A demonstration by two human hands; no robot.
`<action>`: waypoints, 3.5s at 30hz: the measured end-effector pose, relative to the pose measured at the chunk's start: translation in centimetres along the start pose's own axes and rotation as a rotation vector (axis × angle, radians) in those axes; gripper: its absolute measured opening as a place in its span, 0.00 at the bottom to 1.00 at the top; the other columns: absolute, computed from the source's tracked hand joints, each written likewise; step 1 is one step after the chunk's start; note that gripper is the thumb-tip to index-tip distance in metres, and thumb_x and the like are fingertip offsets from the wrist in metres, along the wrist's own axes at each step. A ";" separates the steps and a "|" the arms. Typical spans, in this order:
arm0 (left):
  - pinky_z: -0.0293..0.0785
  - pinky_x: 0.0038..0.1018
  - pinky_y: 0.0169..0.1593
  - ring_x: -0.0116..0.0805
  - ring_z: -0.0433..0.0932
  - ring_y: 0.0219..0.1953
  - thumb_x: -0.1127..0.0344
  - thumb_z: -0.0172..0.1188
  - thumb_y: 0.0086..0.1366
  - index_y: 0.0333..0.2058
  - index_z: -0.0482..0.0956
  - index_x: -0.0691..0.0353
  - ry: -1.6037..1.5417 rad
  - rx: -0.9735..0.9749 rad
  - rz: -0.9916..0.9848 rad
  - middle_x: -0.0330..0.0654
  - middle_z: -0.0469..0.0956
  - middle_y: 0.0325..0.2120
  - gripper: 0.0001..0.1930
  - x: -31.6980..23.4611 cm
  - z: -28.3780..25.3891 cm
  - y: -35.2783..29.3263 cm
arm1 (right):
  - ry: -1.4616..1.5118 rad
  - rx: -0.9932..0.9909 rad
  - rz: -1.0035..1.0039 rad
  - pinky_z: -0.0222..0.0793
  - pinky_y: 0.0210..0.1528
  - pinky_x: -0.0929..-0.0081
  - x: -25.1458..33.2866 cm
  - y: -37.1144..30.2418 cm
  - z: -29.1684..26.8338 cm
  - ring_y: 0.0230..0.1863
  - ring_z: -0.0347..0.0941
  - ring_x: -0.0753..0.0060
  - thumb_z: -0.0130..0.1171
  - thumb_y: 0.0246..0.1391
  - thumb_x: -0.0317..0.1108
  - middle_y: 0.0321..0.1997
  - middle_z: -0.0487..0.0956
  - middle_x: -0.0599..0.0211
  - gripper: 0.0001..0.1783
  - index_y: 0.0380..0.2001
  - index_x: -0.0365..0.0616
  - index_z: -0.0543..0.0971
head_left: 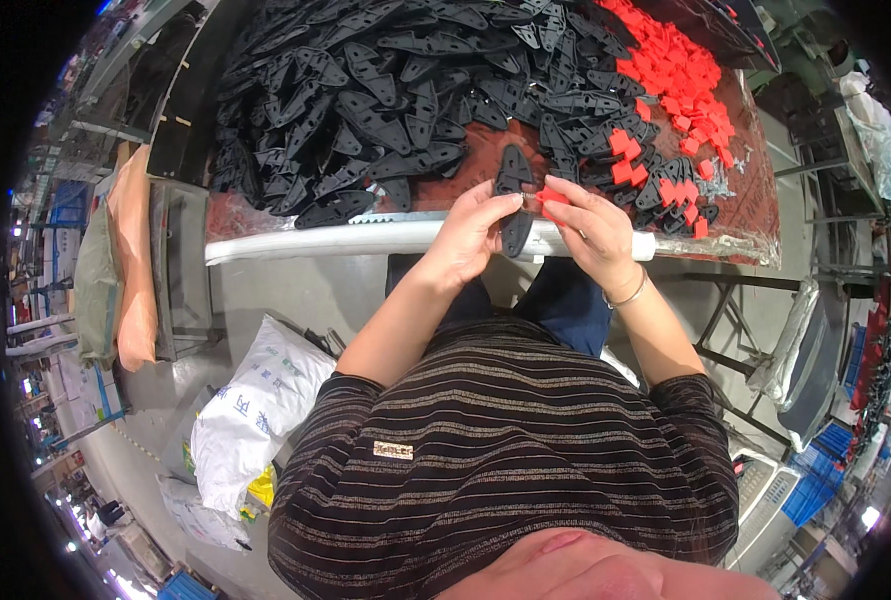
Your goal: The person repeatedly picks a black plastic part and a red plastic part from piles on a table, snaps them together by hand, and places the assembled unit into a black tray. The process continues with multiple units being assembled and arranged in the tray.
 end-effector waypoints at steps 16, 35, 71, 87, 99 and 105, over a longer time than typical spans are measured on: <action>0.69 0.16 0.20 0.21 0.74 0.26 0.67 0.60 0.58 0.35 0.74 0.61 0.083 0.055 -0.112 0.37 0.75 0.26 0.08 0.5 -0.3 -0.2 | 0.030 0.070 -0.099 0.74 0.32 0.76 1.3 0.5 -0.3 0.33 0.78 0.66 0.62 0.39 0.21 0.44 0.79 0.57 0.14 0.34 0.42 0.81; 0.74 0.21 0.31 0.23 0.73 0.33 0.66 0.51 0.65 0.45 0.68 0.61 0.076 0.089 -0.031 0.37 0.73 0.34 0.11 1.1 1.3 -1.2 | -0.040 0.060 -0.140 0.74 0.30 0.74 1.9 -0.2 0.2 0.34 0.78 0.63 0.62 0.37 0.24 0.44 0.79 0.57 0.15 0.34 0.42 0.80; 0.66 0.24 0.48 0.24 0.68 0.43 0.62 0.49 0.69 0.50 0.63 0.68 0.361 0.108 0.345 0.38 0.70 0.41 0.17 -0.2 2.5 -1.2 | 0.330 0.110 0.520 0.67 0.49 0.69 0.0 -0.2 2.2 0.48 0.74 0.55 0.46 0.61 0.34 0.52 0.71 0.48 0.32 0.64 0.39 0.50; 0.66 0.20 0.45 0.21 0.66 0.41 0.61 0.50 0.68 0.50 0.64 0.66 0.421 0.065 0.362 0.36 0.69 0.39 0.17 -0.4 1.9 -1.3 | 0.580 0.150 0.651 0.67 0.50 0.73 0.1 -0.4 2.8 0.49 0.74 0.63 0.47 0.59 0.28 0.57 0.69 0.46 0.30 0.63 0.41 0.53; 0.67 0.22 0.47 0.24 0.68 0.44 0.62 0.51 0.68 0.56 0.59 0.66 0.369 0.258 0.167 0.38 0.68 0.44 0.22 1.7 4.3 -2.3 | 0.934 -0.282 0.576 0.66 0.50 0.71 -0.7 1.5 2.3 0.49 0.69 0.68 0.46 0.60 0.45 0.51 0.69 0.55 0.37 0.65 0.39 0.48; 0.63 0.24 0.54 0.23 0.65 0.49 0.69 0.52 0.65 0.61 0.50 0.66 0.381 0.347 0.209 0.38 0.65 0.47 0.29 0.9 4.9 -2.9 | 1.096 -0.190 0.595 0.69 0.43 0.75 0.1 1.2 2.7 0.38 0.73 0.71 0.47 0.59 0.41 0.37 0.75 0.58 0.27 0.56 0.34 0.63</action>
Point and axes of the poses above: each hand's wrist, its own y-axis towards the middle knuckle, its own z-axis out of the palm, x = y × z, the point moved 7 cm from there along y, towards the middle knuckle
